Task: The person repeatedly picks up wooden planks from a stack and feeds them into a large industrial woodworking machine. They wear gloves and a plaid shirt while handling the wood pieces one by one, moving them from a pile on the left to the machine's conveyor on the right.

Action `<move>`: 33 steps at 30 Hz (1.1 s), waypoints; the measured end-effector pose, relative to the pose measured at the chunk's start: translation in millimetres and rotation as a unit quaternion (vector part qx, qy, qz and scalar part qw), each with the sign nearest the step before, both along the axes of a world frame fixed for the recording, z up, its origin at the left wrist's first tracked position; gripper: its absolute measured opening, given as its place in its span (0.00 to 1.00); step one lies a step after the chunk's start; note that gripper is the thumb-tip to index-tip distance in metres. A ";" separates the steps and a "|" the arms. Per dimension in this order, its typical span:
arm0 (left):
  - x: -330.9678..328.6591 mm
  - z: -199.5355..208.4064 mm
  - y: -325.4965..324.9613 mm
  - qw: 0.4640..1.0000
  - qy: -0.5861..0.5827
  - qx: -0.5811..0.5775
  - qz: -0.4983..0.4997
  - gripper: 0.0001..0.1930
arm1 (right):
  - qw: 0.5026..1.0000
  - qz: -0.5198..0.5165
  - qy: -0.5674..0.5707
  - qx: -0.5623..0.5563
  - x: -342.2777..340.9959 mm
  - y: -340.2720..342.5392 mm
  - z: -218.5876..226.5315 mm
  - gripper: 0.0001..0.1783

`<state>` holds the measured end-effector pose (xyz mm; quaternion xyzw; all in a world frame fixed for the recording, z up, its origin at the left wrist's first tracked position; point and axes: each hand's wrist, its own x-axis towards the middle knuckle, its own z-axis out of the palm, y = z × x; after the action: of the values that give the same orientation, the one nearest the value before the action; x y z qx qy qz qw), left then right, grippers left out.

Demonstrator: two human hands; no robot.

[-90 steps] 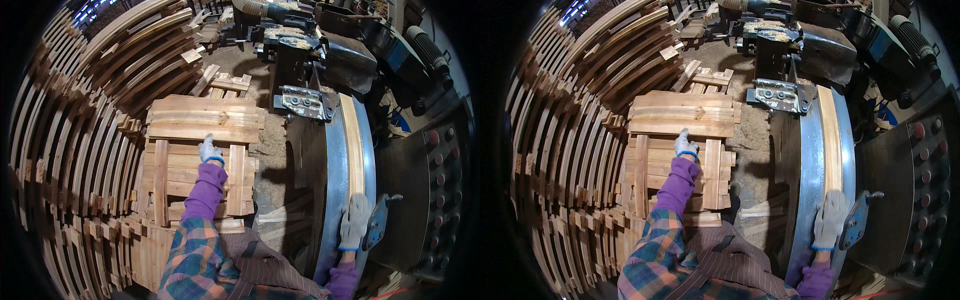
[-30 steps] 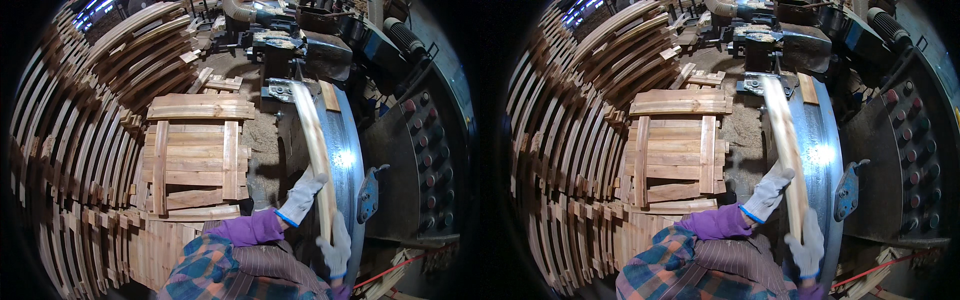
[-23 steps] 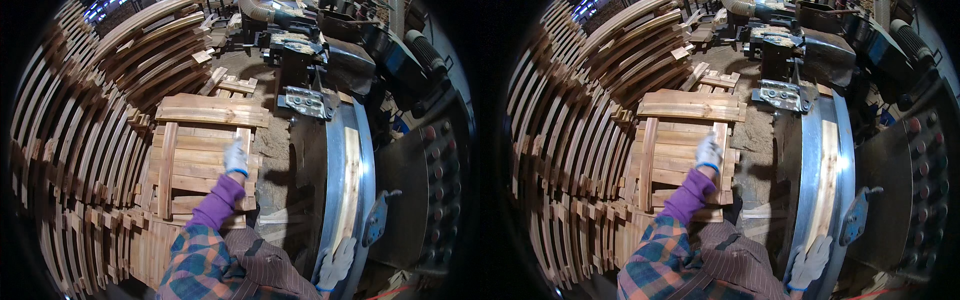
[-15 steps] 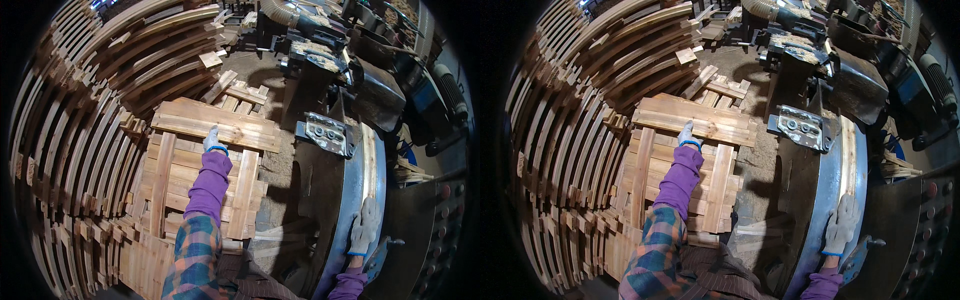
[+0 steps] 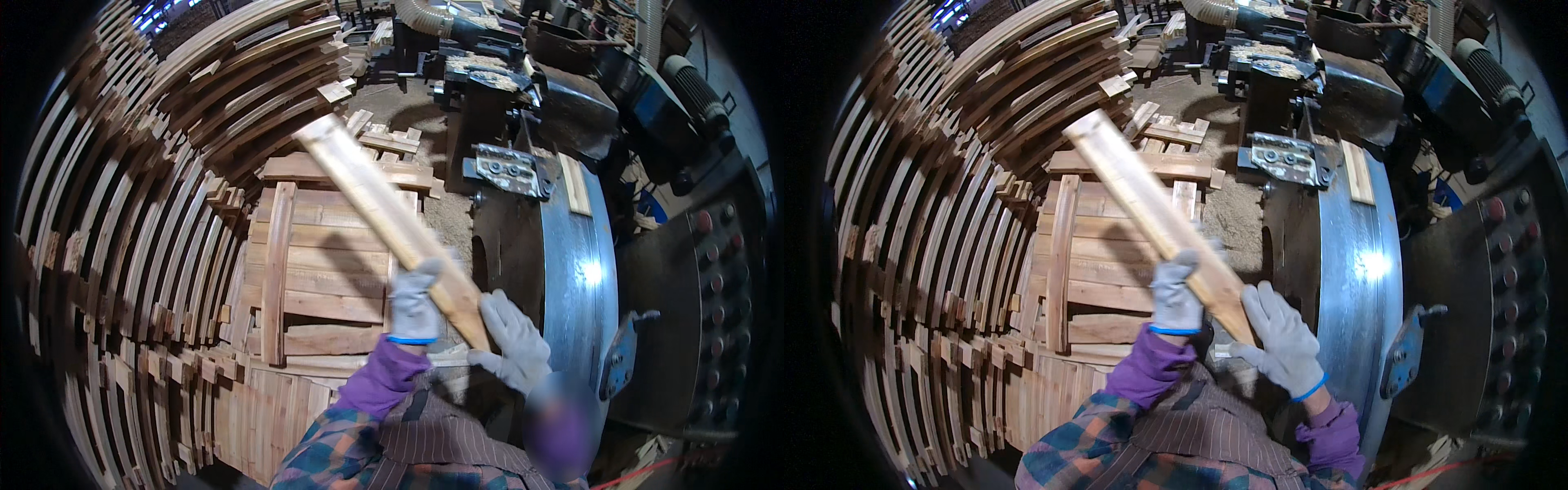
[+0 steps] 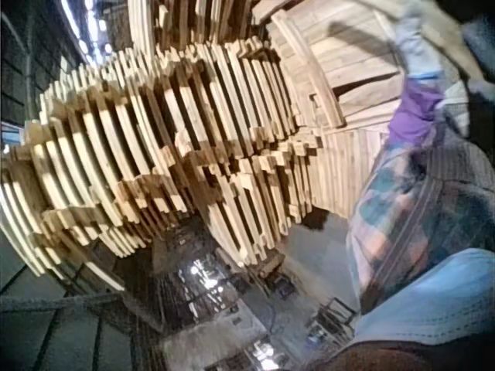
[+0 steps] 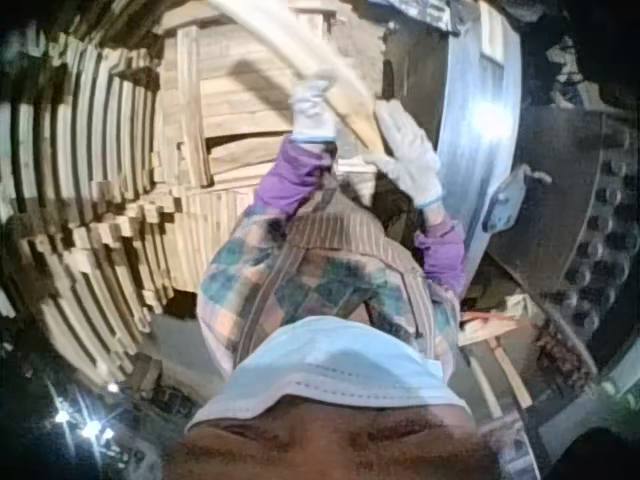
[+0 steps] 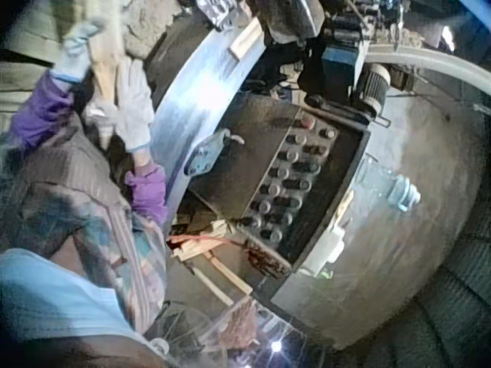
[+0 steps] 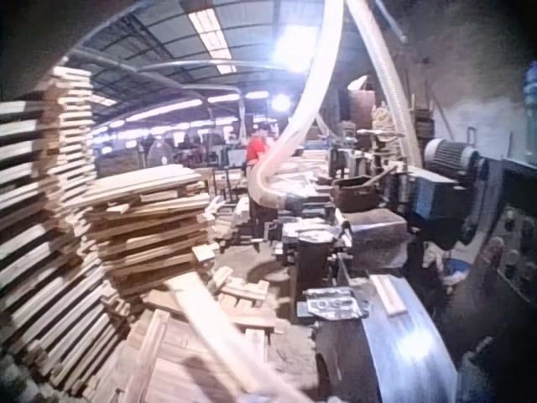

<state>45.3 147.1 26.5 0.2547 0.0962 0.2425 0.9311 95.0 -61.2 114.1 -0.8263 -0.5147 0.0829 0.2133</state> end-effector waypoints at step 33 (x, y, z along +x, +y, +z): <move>-10.3 -47.3 15.5 0.959 0.257 -0.115 -0.017 0.23 | 0.890 -0.298 -0.309 -0.152 212.4 -31.6 -84.8 0.19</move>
<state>35.1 162.5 -20.8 0.2012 0.3551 0.1403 0.9021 307.4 -92.8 29.3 -0.9471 -0.2648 -0.1670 -0.0703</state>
